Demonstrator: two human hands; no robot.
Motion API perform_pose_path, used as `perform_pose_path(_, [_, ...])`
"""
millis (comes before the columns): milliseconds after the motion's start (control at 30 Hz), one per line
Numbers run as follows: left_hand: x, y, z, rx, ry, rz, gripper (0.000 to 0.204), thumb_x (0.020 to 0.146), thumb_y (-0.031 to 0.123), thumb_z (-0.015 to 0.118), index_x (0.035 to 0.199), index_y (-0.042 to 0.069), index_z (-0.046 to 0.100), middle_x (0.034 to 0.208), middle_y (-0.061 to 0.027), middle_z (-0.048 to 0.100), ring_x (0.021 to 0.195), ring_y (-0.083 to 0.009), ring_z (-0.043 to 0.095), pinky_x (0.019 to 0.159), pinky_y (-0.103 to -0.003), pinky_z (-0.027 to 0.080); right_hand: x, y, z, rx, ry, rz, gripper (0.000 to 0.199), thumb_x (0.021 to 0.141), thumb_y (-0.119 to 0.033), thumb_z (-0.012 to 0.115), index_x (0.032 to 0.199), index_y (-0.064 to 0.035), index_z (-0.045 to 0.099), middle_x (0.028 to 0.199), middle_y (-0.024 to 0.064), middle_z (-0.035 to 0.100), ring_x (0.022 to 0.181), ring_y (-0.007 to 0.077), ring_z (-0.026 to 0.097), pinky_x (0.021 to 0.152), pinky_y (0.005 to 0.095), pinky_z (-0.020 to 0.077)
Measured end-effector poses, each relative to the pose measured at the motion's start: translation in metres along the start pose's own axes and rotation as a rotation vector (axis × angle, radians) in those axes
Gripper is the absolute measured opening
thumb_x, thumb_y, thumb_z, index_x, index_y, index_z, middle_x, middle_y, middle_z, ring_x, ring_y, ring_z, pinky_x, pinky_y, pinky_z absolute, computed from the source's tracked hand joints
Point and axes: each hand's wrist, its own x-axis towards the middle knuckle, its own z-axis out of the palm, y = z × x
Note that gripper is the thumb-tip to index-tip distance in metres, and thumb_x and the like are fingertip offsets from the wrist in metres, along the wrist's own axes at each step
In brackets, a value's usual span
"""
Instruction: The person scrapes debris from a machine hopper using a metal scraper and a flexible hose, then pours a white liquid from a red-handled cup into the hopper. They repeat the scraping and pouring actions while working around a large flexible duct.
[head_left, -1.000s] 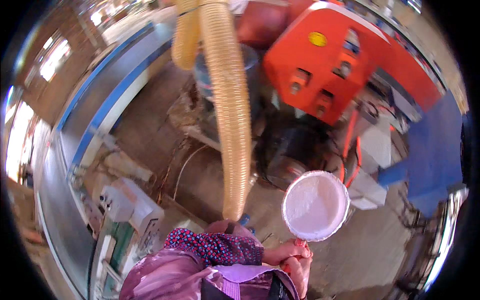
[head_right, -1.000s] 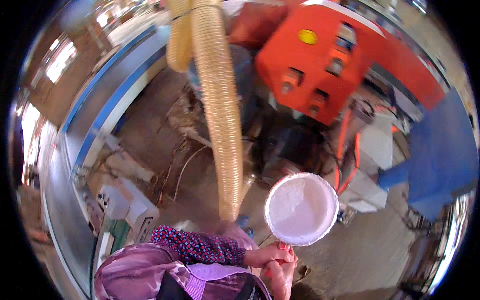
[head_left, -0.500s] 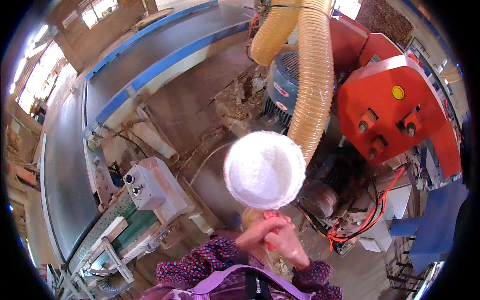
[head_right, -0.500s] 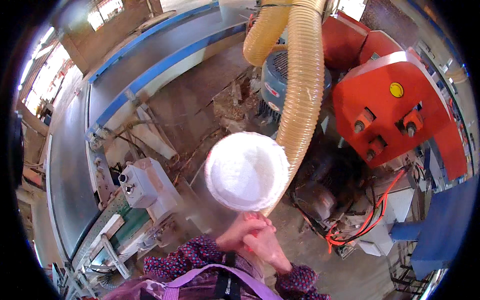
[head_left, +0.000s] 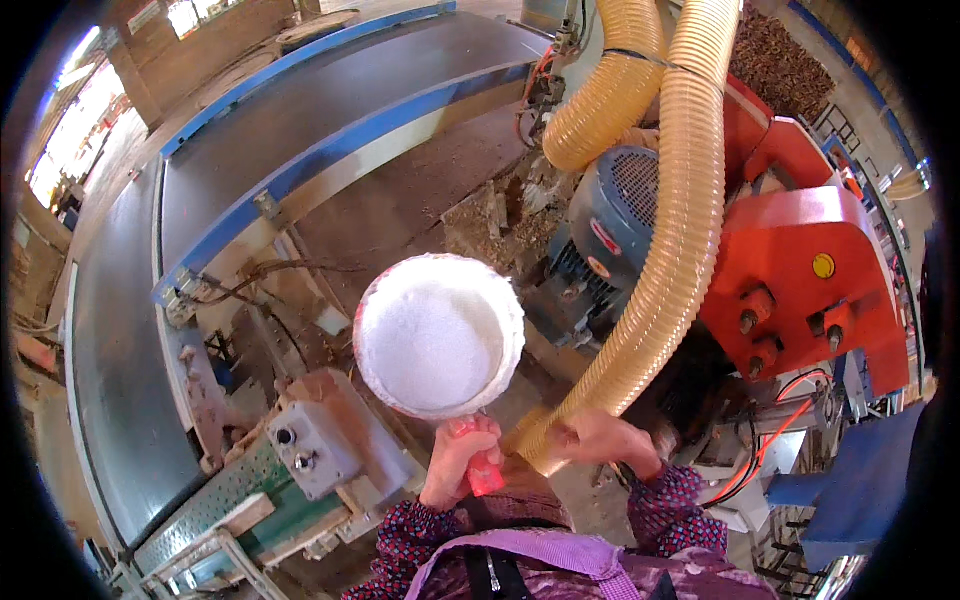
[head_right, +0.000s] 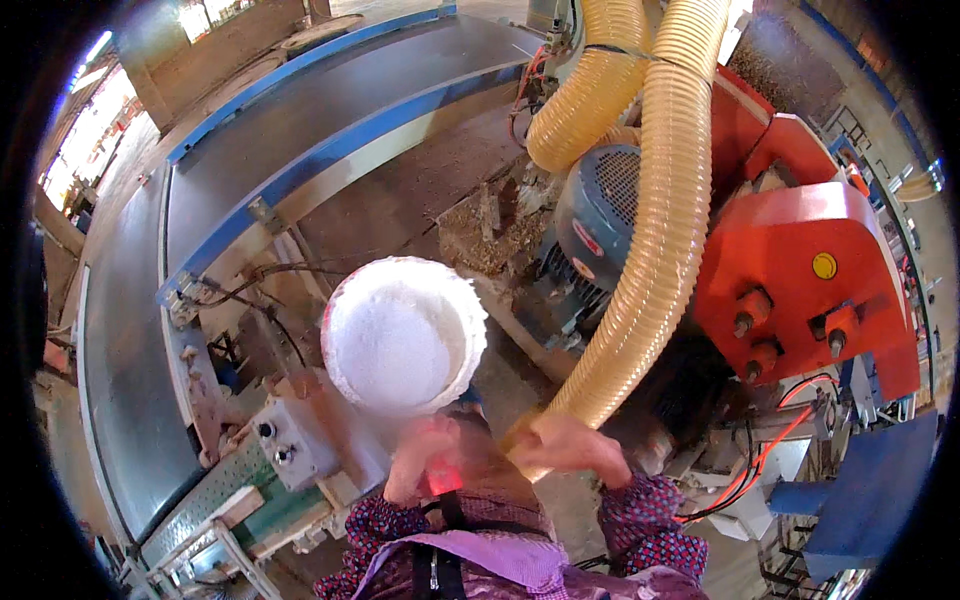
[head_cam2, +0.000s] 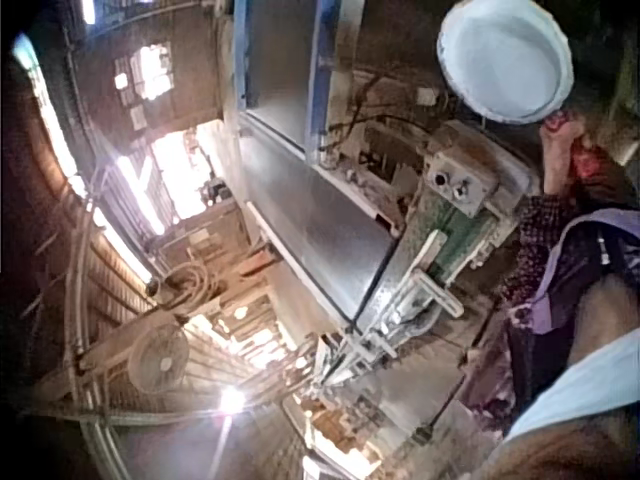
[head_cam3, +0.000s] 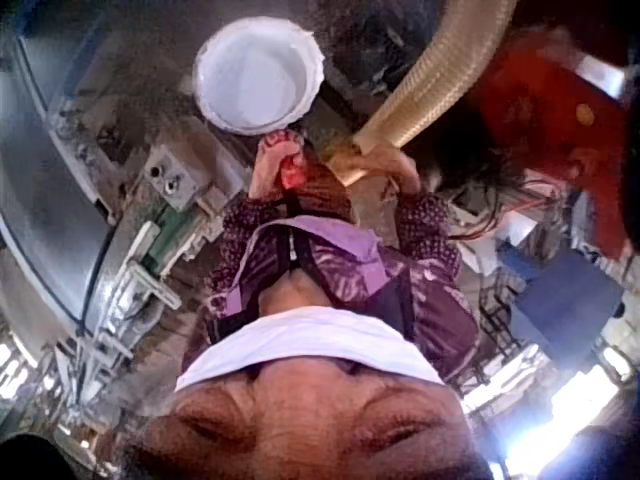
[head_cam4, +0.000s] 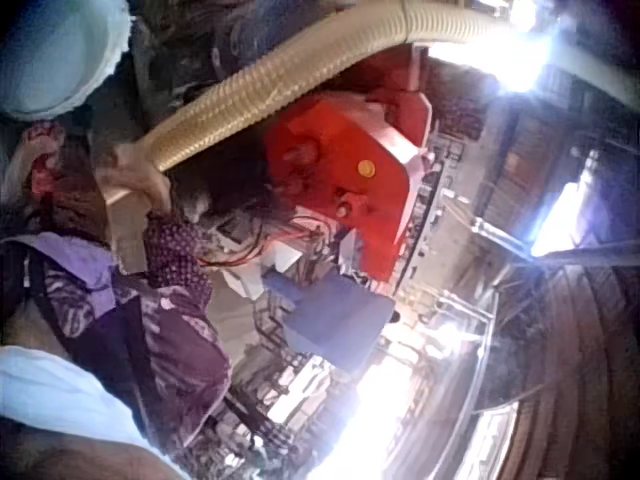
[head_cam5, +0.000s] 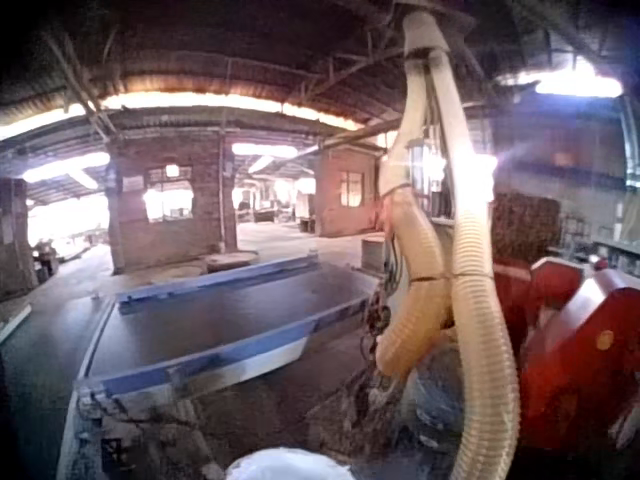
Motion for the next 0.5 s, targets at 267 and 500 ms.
perform_pose_path(267, [0.087, 0.034, -0.010, -0.342, 0.071, 0.023, 0.010, 0.070, 0.002, 0.054, 0.072, 0.004, 0.045, 0.062, -0.0030, 0.046, 0.049, -0.0115, 0.045, 0.048, -0.027, 0.039, 0.300, 0.073, -0.121, 0.209, 0.847, 0.169, 0.034, 0.070, -0.030, 0.067, 0.088, -0.0022, 0.058, 0.080, 0.0136, 0.061, 0.079, 0.0278, 0.059, 0.069, 0.0404, 0.0449])
perform_pose_path(500, [0.191, 0.066, -0.031, -0.399, 0.185, -0.085, 0.014, 0.068, 0.005, 0.056, 0.079, 0.003, 0.048, 0.057, -0.0056, 0.047, 0.043, -0.0134, 0.044, 0.042, -0.026, 0.038, 0.529, 0.230, -0.213, -0.443, 0.944, 0.471, 0.063, 0.076, -0.042, 0.060, 0.115, 0.0049, 0.046, 0.114, 0.0216, 0.047, 0.108, 0.0354, 0.043, 0.086, 0.0460, 0.0385])
